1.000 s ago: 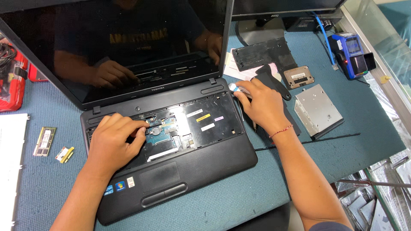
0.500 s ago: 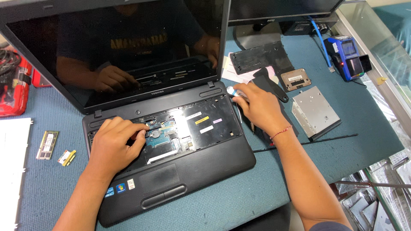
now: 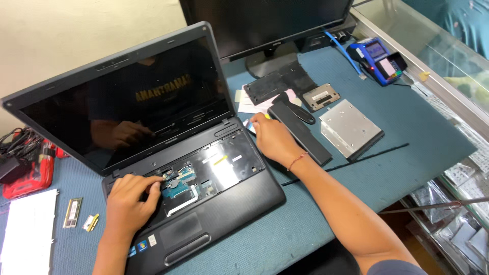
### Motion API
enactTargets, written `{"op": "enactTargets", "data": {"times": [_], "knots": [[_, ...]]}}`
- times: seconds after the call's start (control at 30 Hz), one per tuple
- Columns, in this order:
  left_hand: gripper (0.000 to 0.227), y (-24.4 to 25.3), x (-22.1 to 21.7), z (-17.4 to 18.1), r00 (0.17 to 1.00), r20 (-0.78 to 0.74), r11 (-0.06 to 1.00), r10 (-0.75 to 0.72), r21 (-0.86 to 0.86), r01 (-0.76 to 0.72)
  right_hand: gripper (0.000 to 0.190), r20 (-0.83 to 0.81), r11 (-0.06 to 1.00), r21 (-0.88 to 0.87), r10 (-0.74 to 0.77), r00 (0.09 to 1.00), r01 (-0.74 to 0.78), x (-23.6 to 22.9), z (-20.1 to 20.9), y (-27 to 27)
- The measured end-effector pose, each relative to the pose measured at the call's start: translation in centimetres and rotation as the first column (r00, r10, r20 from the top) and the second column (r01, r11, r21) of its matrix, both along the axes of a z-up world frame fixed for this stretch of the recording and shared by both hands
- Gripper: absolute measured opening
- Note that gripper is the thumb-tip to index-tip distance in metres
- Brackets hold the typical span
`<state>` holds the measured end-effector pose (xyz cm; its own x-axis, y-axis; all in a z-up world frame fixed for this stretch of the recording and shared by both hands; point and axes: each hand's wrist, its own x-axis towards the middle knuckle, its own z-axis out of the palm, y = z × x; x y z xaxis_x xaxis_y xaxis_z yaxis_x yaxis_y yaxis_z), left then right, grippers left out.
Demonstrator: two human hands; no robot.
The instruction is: The person opens a laptop and uses a screwdriver and a prying tool to remove the keyboard cover and the keyboard itself. They then proceed to unscrew and remove internal components, including a small circuit board and a fan, placing the removed parts on the workbench.
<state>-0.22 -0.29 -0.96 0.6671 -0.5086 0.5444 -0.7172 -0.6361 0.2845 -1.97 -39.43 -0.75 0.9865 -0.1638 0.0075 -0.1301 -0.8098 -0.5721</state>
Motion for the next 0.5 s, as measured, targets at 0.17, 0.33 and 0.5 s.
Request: {"op": "enactTargets", "data": {"times": [0.17,0.33,0.5], "knots": [[0.010,0.7,0.2,-0.9,0.998,-0.039,0.998,0.050,-0.021,-0.051,0.032,-0.016,0.996,0.091,-0.011,1.000,0.012,0.8,-2.2,-0.5],[0.010,0.8,0.2,-1.0,0.997,-0.045,0.998,0.058,-0.002,-0.058,0.042,-0.325,0.967,0.239,-0.010,0.946,0.093,-1.3,3.4,1.4],[0.010,0.8,0.0,-0.8,0.997,-0.058,0.999,0.051,-0.009,-0.052,0.039,-0.128,0.975,0.220,-0.014,0.992,0.043,0.4,-2.2,0.3]]}}
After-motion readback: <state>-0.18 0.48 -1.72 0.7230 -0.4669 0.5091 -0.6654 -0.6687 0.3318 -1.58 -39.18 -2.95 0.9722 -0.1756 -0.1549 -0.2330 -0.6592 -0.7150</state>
